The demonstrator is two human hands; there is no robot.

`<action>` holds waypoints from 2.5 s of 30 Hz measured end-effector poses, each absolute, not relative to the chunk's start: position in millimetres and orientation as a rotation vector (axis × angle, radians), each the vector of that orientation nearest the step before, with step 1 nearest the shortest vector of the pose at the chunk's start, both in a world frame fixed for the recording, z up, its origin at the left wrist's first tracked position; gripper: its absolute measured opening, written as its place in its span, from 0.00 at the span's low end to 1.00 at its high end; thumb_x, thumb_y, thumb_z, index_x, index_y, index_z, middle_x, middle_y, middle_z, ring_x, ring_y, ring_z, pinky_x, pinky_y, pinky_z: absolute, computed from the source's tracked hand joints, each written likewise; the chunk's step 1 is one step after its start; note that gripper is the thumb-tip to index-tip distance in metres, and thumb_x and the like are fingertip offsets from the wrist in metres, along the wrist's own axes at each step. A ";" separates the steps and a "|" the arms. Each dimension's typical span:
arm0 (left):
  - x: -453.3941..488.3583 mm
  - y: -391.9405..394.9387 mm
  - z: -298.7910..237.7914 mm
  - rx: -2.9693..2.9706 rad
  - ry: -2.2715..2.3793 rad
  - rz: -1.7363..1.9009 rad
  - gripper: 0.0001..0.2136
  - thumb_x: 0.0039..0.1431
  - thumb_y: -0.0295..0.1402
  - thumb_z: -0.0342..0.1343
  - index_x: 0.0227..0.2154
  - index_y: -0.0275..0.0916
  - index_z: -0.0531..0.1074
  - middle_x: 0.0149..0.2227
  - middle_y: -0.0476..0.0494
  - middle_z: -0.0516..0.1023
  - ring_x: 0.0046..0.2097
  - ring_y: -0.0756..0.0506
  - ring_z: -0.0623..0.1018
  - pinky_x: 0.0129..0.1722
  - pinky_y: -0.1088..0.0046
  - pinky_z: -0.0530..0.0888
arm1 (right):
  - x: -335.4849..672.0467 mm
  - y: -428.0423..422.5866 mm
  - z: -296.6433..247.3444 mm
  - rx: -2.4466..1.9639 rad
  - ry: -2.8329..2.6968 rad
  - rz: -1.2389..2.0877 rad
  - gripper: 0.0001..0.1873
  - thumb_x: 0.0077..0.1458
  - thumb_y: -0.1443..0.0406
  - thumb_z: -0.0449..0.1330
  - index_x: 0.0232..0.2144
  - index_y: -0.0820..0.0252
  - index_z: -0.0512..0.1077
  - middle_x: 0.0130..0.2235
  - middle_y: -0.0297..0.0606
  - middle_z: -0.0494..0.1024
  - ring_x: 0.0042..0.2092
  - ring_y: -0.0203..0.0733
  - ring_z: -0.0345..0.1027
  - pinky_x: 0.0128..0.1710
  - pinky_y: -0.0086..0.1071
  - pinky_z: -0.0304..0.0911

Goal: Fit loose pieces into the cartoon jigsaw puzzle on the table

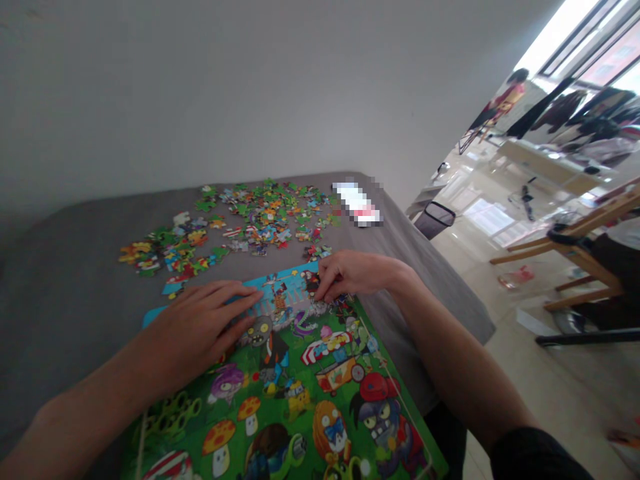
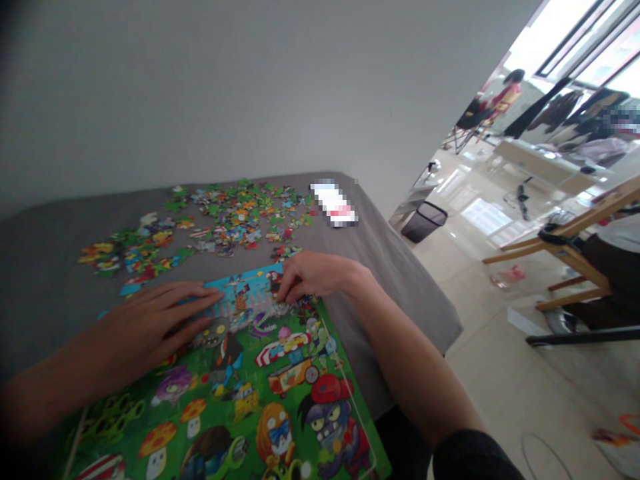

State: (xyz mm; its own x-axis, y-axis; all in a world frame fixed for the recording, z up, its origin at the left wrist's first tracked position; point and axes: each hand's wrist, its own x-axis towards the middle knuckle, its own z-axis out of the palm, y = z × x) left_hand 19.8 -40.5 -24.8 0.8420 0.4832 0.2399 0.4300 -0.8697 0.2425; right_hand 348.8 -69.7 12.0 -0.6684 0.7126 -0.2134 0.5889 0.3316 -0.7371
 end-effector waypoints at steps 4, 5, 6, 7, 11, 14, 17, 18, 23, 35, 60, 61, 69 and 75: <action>19.7 -39.8 -25.7 2.822 0.712 0.443 0.25 0.73 0.55 0.42 0.53 0.48 0.79 0.50 0.42 0.82 0.52 0.37 0.78 0.55 0.55 0.74 | 351.3 -70.0 15.8 -1.156 -2.414 1.220 0.09 0.57 0.71 0.70 0.40 0.55 0.85 0.38 0.34 0.83 0.37 0.34 0.71 0.40 0.29 0.64; 19.4 -39.8 -25.8 2.819 0.711 0.444 0.25 0.73 0.55 0.42 0.53 0.48 0.79 0.50 0.42 0.81 0.52 0.37 0.78 0.56 0.55 0.74 | 352.0 -70.2 18.0 -1.147 -2.390 1.174 0.08 0.58 0.70 0.69 0.40 0.55 0.85 0.39 0.34 0.82 0.37 0.35 0.71 0.40 0.29 0.64; 19.1 -39.9 -25.9 2.818 0.711 0.443 0.25 0.72 0.55 0.42 0.53 0.48 0.79 0.51 0.42 0.81 0.52 0.37 0.78 0.56 0.56 0.74 | 352.6 -70.5 20.4 -1.152 -2.355 1.104 0.08 0.59 0.68 0.69 0.41 0.55 0.85 0.39 0.35 0.82 0.37 0.36 0.70 0.40 0.30 0.64; 18.6 -40.0 -26.0 2.821 0.712 0.447 0.25 0.72 0.55 0.43 0.53 0.48 0.79 0.51 0.42 0.81 0.53 0.37 0.78 0.55 0.56 0.74 | 353.3 -70.5 22.7 -1.177 -2.305 1.007 0.08 0.60 0.66 0.68 0.42 0.55 0.85 0.39 0.35 0.81 0.37 0.36 0.69 0.40 0.31 0.64; 16.5 -40.2 -28.3 2.840 0.725 0.458 0.25 0.73 0.54 0.43 0.55 0.47 0.78 0.53 0.42 0.81 0.53 0.37 0.79 0.55 0.55 0.74 | 359.5 -67.1 25.3 -1.396 -1.924 0.459 0.12 0.65 0.62 0.62 0.47 0.57 0.81 0.39 0.39 0.78 0.39 0.41 0.68 0.42 0.36 0.64; 16.1 -39.9 -30.0 2.846 0.706 0.461 0.24 0.73 0.53 0.43 0.56 0.48 0.78 0.53 0.42 0.81 0.54 0.37 0.78 0.56 0.55 0.74 | 369.5 -59.4 17.6 -1.520 -1.711 0.171 0.14 0.67 0.64 0.58 0.49 0.60 0.79 0.42 0.44 0.78 0.42 0.45 0.69 0.47 0.39 0.64; 17.4 -39.9 -29.7 2.849 0.716 0.462 0.24 0.73 0.53 0.43 0.56 0.48 0.78 0.52 0.42 0.82 0.54 0.37 0.78 0.55 0.56 0.74 | 379.4 -50.5 6.1 -1.654 -1.754 0.039 0.14 0.66 0.67 0.57 0.48 0.59 0.79 0.45 0.46 0.80 0.49 0.50 0.70 0.55 0.44 0.60; 17.9 -40.1 -29.1 2.844 0.725 0.457 0.25 0.73 0.53 0.43 0.56 0.48 0.78 0.52 0.42 0.82 0.54 0.37 0.79 0.55 0.57 0.74 | 381.5 -48.3 2.8 -1.688 -1.814 0.037 0.13 0.65 0.67 0.57 0.47 0.59 0.80 0.46 0.46 0.80 0.50 0.51 0.70 0.57 0.45 0.59; 18.9 -40.9 -26.8 2.832 0.723 0.426 0.25 0.73 0.53 0.42 0.54 0.47 0.79 0.52 0.40 0.82 0.53 0.37 0.79 0.56 0.54 0.74 | 381.2 -46.7 -3.9 -1.636 -2.171 0.249 0.11 0.67 0.66 0.57 0.42 0.58 0.81 0.46 0.44 0.82 0.52 0.49 0.71 0.58 0.46 0.57; 18.1 -40.4 -25.9 2.890 0.729 0.420 0.28 0.74 0.54 0.38 0.55 0.46 0.79 0.51 0.40 0.82 0.52 0.36 0.80 0.53 0.54 0.76 | 385.5 -53.5 4.9 -1.425 -1.947 0.892 0.02 0.59 0.67 0.65 0.35 0.61 0.75 0.35 0.36 0.79 0.37 0.39 0.72 0.42 0.36 0.67; 18.3 -32.2 -27.0 2.937 0.695 0.235 0.27 0.74 0.49 0.37 0.58 0.43 0.77 0.56 0.38 0.80 0.57 0.36 0.77 0.58 0.50 0.72 | 383.1 -172.4 23.4 -1.274 -2.055 1.398 0.08 0.61 0.63 0.69 0.42 0.57 0.85 0.39 0.37 0.84 0.40 0.37 0.78 0.41 0.29 0.71; 18.1 -31.8 -26.8 2.935 0.698 0.222 0.27 0.74 0.48 0.37 0.58 0.42 0.76 0.56 0.38 0.79 0.57 0.36 0.76 0.58 0.49 0.72 | 379.8 -175.4 20.5 -1.299 -2.060 1.375 0.09 0.61 0.63 0.69 0.44 0.57 0.84 0.39 0.37 0.84 0.40 0.37 0.78 0.41 0.29 0.71; 20.2 -36.0 -25.7 2.934 0.736 0.181 0.26 0.74 0.46 0.38 0.59 0.38 0.75 0.57 0.35 0.78 0.57 0.35 0.75 0.59 0.50 0.70 | 365.7 -204.5 13.7 -1.435 -2.035 0.681 0.11 0.64 0.63 0.67 0.49 0.55 0.81 0.43 0.39 0.79 0.42 0.38 0.73 0.44 0.33 0.69; 21.4 -37.9 -26.1 2.969 0.711 0.220 0.27 0.75 0.46 0.37 0.58 0.38 0.76 0.56 0.35 0.79 0.56 0.35 0.76 0.57 0.50 0.71 | 364.9 -242.7 6.9 -1.414 -2.348 0.436 0.17 0.70 0.68 0.54 0.54 0.56 0.79 0.45 0.44 0.76 0.46 0.44 0.70 0.47 0.40 0.69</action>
State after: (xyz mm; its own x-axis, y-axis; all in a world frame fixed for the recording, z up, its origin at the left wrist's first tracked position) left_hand 21.4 -37.9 -26.1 0.8819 0.4557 0.1205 0.4441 -0.8890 0.1119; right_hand 364.9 -242.7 6.9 -0.4315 0.8899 0.1482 0.7773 0.4501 -0.4395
